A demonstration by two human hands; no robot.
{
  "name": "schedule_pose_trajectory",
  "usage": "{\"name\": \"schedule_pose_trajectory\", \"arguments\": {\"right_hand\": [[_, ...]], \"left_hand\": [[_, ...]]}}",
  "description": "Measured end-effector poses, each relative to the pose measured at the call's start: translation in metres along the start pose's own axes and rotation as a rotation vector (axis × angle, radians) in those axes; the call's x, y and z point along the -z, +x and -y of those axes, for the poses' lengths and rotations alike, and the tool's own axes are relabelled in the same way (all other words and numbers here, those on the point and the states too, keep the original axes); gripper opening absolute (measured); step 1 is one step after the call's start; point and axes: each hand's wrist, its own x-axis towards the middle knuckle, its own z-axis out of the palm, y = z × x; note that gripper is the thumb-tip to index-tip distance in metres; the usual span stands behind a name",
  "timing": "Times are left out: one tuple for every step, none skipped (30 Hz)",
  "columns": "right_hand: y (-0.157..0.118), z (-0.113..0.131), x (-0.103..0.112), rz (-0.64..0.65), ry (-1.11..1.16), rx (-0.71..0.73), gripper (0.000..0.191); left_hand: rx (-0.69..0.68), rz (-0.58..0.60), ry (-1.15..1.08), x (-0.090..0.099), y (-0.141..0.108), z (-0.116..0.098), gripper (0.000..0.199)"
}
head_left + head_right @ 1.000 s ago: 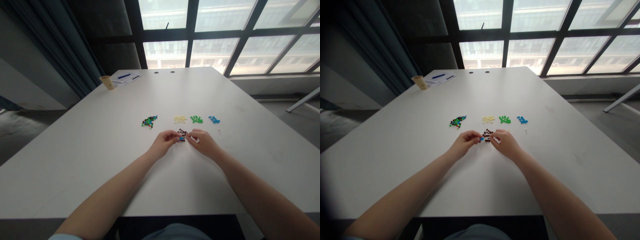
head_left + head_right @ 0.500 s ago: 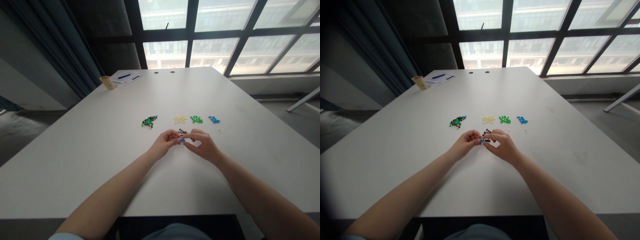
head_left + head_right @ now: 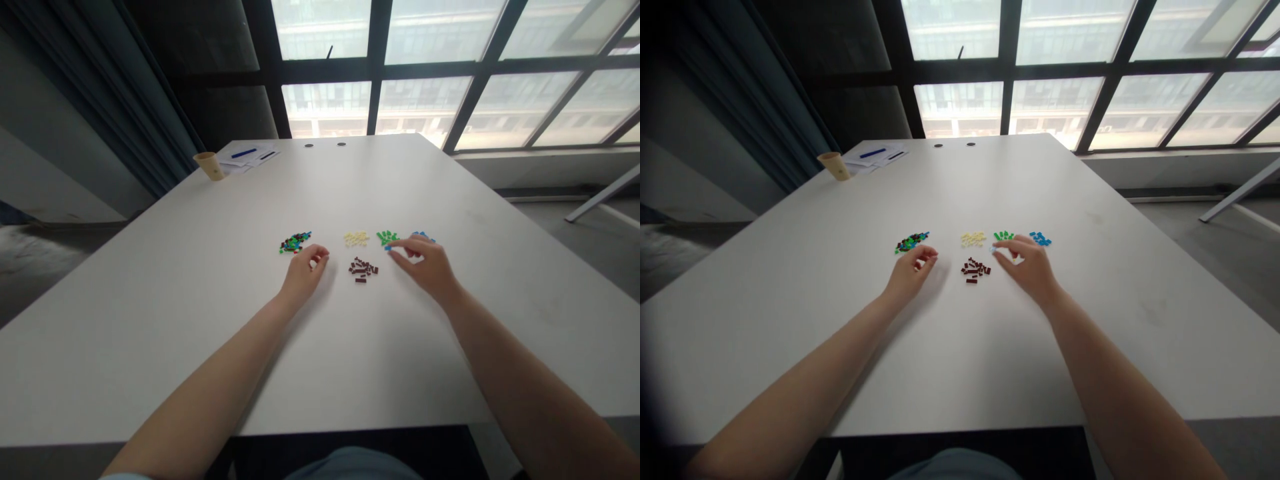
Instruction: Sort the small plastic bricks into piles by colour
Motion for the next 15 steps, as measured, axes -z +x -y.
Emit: {"name": "schedule_pose_trajectory", "arguments": {"right_hand": [[0.003,-0.017,0.01,-0.071,-0.077,-0.079,0.023],[0.006,-0.035,0.02,-0.138,-0.159,-0.16,0.025],[0.006,-0.055,0.029,-0.189,-0.244,-0.248,0.027],[0.006,-0.074,0.037,-0.216,-0.327,-0.348,0.028],[0.005,-0.092,0.044,-0.217,-0.395,-0.449,0.029],[0.002,-0.107,0.047,-0.177,-0.441,-0.531,0.031],[0.0,-0.119,0.049,-0.149,-0.469,-0.603,0.032],[-0.002,-0.128,0.048,-0.119,-0.486,-0.647,0.032],[-0.004,-0.134,0.046,-0.09,-0.5,-0.678,0.033],[-0.005,-0.136,0.043,-0.073,-0.51,-0.701,0.033],[-0.005,-0.137,0.039,-0.062,-0.52,-0.718,0.034],[-0.005,-0.136,0.036,-0.058,-0.528,-0.732,0.035],[-0.004,-0.134,0.033,-0.059,-0.533,-0.746,0.035],[-0.003,-0.132,0.031,-0.062,-0.535,-0.755,0.036],[-0.002,-0.131,0.03,-0.063,-0.534,-0.76,0.037]], "left_hand": [[-0.019,-0.044,0.083,0.004,0.004,0.005,0.015],[-0.024,-0.08,0.136,0.007,0.007,0.011,0.014],[-0.014,-0.11,0.165,0.009,0.01,0.015,0.014],[0.006,-0.132,0.175,0.01,0.013,0.02,0.014],[0.031,-0.149,0.174,0.011,0.015,0.024,0.014],[0.057,-0.162,0.167,0.011,0.016,0.027,0.015],[0.08,-0.171,0.158,0.011,0.017,0.03,0.015],[0.099,-0.179,0.15,0.01,0.018,0.032,0.015],[0.111,-0.184,0.143,0.009,0.019,0.034,0.016],[0.118,-0.188,0.138,0.008,0.019,0.035,0.016],[0.122,-0.192,0.134,0.007,0.019,0.036,0.016],[0.125,-0.195,0.131,0.006,0.019,0.036,0.016],[0.126,-0.194,0.128,0.006,0.019,0.036,0.017],[0.126,-0.191,0.125,0.005,0.019,0.035,0.017],[0.124,-0.19,0.121,0.005,0.018,0.035,0.016]]}}
